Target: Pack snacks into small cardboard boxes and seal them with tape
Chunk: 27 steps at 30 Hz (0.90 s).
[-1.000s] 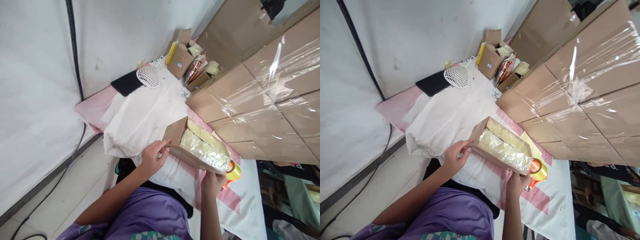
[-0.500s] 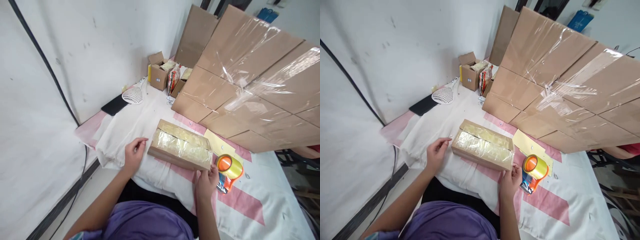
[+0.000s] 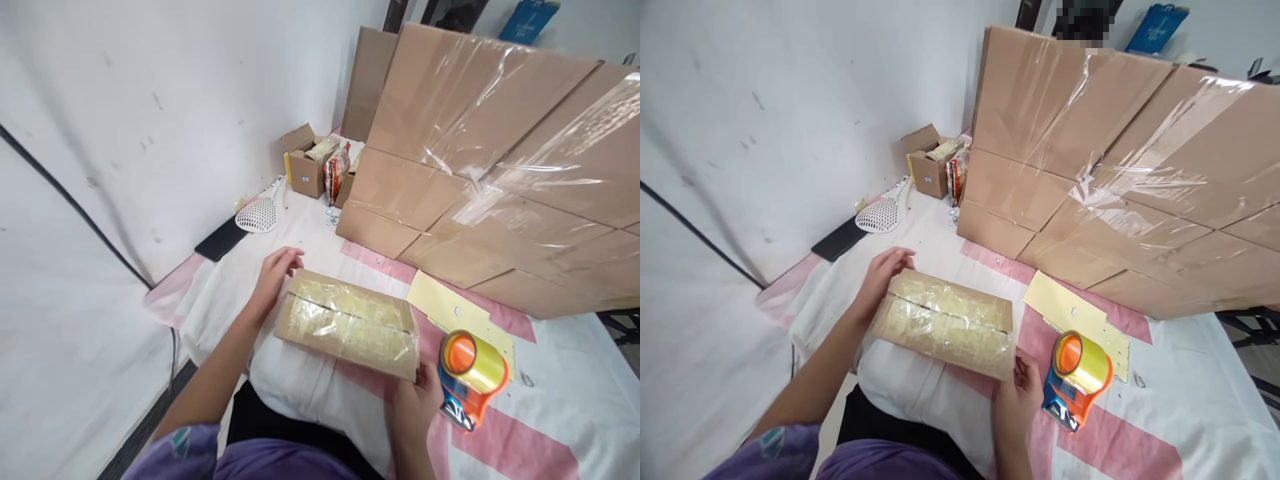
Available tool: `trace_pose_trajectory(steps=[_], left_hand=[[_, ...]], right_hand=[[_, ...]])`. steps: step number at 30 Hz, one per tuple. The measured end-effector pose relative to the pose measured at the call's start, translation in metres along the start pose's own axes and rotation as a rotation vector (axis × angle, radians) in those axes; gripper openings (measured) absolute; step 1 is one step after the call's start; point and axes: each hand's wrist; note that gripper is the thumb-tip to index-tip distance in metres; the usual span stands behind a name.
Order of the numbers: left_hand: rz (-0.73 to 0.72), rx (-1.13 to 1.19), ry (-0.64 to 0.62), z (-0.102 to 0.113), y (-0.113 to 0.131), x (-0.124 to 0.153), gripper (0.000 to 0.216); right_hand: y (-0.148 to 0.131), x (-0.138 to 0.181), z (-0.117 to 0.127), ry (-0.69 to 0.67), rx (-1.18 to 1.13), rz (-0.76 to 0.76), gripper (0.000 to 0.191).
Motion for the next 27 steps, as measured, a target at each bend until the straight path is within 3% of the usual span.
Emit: trace_pose_trajectory(steps=[2, 4, 7, 10, 15, 21, 27], left_hand=[[0.004, 0.045, 0.105, 0.013, -0.007, 0.026, 0.040], [0.004, 0.005, 0.105, 0.020, -0.013, 0.045, 0.041], [-0.036, 0.014, 0.036, 0.014, -0.023, 0.061, 0.046], [0.010, 0.209, 0.048, 0.002, -0.035, 0.068, 0.059], [0.111, 0.386, 0.308, -0.005, -0.057, 0.073, 0.071], [-0.118, 0.308, 0.500, -0.015, -0.075, 0.070, 0.049], [-0.312, 0.075, 0.341, -0.023, -0.071, 0.070, 0.054]], right_hand=[[-0.004, 0.001, -0.001, -0.025, 0.011, -0.009, 0.022], [-0.005, 0.003, 0.000, -0.053, 0.030, -0.013, 0.022], [0.001, 0.007, 0.002, -0.091, 0.091, -0.003, 0.024], [0.007, 0.011, 0.003, -0.119, 0.095, 0.041, 0.026], [-0.005, 0.015, -0.001, -0.110, 0.065, 0.055, 0.023], [-0.019, 0.014, -0.003, -0.113, -0.147, -0.071, 0.016], [-0.008, 0.014, -0.007, -0.120, -0.379, -0.173, 0.014]])
Point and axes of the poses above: each hand's wrist, its own x-axis away from the middle knuckle, its own z-axis out of the back of the hand, y = z × x, and after that the axes turned 5 degrees about z, right-handed
